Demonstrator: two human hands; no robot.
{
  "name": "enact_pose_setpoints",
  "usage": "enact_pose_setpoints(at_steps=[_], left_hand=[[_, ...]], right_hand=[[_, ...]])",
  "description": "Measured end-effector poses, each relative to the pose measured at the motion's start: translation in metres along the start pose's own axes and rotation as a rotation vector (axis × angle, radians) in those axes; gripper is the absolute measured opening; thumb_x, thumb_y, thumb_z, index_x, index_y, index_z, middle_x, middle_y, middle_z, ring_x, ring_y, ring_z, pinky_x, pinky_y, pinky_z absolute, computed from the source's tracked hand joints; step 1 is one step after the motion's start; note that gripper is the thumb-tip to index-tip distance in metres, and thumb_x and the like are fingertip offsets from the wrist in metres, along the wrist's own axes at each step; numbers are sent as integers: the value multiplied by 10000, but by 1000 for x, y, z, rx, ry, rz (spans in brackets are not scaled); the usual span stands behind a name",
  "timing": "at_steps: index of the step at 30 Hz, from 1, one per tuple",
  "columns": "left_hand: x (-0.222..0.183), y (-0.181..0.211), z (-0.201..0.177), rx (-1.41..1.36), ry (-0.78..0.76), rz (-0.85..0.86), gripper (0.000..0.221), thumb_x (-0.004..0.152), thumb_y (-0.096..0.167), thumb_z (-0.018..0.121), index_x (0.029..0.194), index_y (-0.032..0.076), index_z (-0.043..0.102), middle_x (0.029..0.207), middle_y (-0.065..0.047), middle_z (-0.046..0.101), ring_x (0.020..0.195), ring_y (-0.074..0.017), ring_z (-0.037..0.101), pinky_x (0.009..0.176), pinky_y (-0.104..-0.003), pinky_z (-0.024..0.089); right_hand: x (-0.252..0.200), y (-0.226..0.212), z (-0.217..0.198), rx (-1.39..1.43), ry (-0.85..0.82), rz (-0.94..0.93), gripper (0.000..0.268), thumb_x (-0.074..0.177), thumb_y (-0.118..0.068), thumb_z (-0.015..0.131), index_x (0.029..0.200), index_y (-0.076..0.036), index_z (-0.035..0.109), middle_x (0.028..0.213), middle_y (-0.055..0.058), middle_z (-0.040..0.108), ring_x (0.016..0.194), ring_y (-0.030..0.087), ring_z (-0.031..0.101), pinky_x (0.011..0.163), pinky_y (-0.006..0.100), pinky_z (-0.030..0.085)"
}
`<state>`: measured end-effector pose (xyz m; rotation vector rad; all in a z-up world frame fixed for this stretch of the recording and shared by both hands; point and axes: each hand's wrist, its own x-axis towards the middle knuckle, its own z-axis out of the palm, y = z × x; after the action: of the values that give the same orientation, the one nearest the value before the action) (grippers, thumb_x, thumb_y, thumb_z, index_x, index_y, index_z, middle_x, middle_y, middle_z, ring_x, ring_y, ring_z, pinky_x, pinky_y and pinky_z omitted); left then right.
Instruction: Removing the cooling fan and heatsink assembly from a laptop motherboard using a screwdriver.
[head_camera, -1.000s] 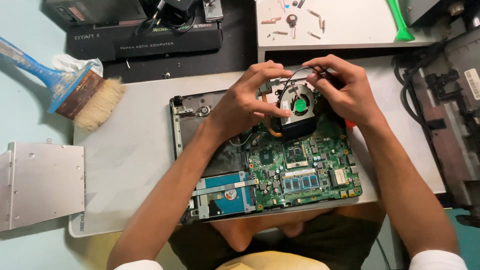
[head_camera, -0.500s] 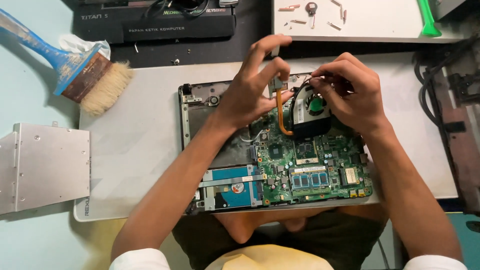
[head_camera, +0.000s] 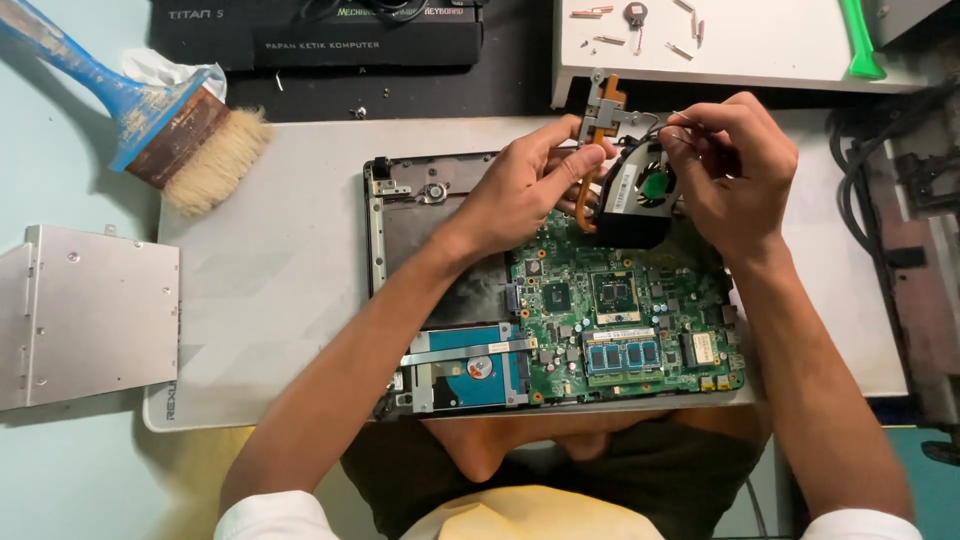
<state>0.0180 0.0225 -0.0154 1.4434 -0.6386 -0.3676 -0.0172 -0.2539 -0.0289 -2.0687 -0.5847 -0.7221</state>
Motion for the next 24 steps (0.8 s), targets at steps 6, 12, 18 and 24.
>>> enact_pose_setpoints(at_steps=[6, 12, 18, 24], left_hand=[[-6, 7, 5, 72, 10, 20, 296, 1190, 300, 632, 1342, 56, 705, 1277, -158, 888, 1212, -218, 874, 984, -352, 750], [-3, 5, 1, 137, 14, 84, 299, 1200, 248, 634, 1350, -7, 678, 1206, -155, 873, 1119, -200, 877, 867, -308, 740], [-5, 15, 2, 377, 151, 169, 202, 1178, 233, 652, 1212, 39, 693, 1020, -139, 941, 517, -94, 604, 462, -284, 422], [0, 2, 4, 369, 185, 125, 193, 1147, 231, 666, 1127, 45, 620, 1046, -213, 923, 960, -280, 966, 648, -361, 786]], right_hand=[[3, -8, -8, -32, -81, -18, 235, 1103, 264, 944, 1231, 159, 777, 1097, 177, 687, 795, 195, 524, 679, 316, 436], [5, -12, 1, -125, -45, -66, 256, 1075, 269, 978, 1220, 129, 820, 1010, 147, 703, 725, 174, 488, 621, 324, 369], [5, -16, 0, -19, -39, -107, 222, 1087, 324, 832, 1205, 153, 754, 1024, 192, 730, 749, 212, 522, 671, 352, 413], [2, -19, -7, -23, -119, -152, 364, 907, 299, 658, 1229, 183, 785, 967, 181, 686, 727, 239, 503, 685, 370, 402]])
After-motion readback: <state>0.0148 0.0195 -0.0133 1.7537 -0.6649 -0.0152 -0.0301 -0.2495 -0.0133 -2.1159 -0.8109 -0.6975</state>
